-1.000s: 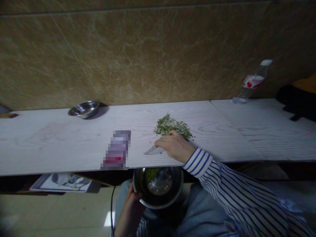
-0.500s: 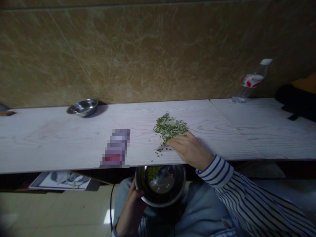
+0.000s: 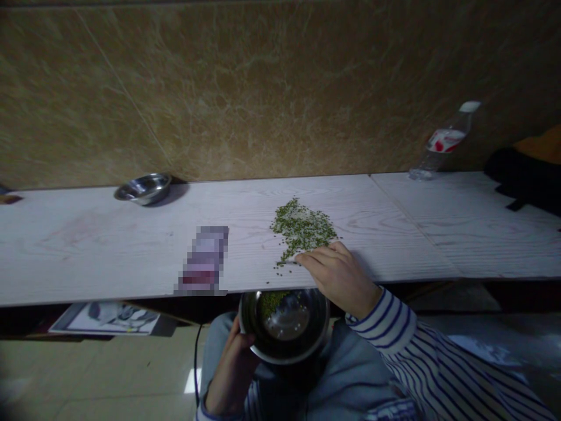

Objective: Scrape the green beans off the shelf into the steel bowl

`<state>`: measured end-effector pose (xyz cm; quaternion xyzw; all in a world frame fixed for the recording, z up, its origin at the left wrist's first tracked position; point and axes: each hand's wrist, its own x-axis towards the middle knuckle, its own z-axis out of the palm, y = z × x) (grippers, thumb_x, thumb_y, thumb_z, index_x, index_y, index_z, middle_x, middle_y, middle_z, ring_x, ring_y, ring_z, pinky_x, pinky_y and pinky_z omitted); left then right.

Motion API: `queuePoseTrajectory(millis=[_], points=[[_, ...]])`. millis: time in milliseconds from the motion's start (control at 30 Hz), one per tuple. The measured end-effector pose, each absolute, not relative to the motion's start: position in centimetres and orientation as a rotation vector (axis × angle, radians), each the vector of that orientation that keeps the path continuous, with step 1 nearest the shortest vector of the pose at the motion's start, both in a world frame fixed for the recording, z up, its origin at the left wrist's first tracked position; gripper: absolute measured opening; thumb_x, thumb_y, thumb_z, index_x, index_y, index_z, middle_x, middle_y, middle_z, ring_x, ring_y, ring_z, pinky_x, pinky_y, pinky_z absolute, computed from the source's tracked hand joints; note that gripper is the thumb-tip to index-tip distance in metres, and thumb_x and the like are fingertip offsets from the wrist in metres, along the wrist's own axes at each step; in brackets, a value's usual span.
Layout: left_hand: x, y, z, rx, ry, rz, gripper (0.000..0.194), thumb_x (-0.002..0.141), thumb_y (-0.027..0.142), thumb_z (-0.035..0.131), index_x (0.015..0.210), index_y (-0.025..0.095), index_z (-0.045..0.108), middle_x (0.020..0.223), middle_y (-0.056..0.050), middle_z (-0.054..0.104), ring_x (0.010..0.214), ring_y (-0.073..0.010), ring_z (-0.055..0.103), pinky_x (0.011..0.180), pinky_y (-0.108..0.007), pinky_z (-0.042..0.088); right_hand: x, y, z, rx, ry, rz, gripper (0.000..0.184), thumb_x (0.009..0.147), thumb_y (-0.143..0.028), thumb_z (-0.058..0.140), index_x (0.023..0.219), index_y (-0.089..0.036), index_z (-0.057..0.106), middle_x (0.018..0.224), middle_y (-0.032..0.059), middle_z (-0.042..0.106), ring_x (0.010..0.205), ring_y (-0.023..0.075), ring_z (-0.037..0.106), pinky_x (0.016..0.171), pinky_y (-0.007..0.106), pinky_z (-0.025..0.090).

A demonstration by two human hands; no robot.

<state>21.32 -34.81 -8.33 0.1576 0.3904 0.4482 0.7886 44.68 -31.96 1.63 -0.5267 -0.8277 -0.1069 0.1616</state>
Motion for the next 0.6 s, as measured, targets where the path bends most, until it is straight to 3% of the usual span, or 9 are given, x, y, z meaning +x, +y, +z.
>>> queuePoseTrajectory(millis=[600], points=[[21.4, -34.8, -7.9, 0.349, 0.887, 0.936, 0.068, 0.069, 0.014, 0.056, 0.135, 0.03, 0.047, 0.129, -0.005, 0.059, 0.118, -0.0287, 0.051, 0.09, -0.037, 0.045, 45.1, -34.1, 1.2, -1.541, -2.298, -0.293, 0.029, 0.088, -0.009, 0.045, 0.109, -0.017, 0.063, 0.103, 0.007, 0.07, 0.093, 0.0172, 0.062, 0.078, 0.033, 0.039]])
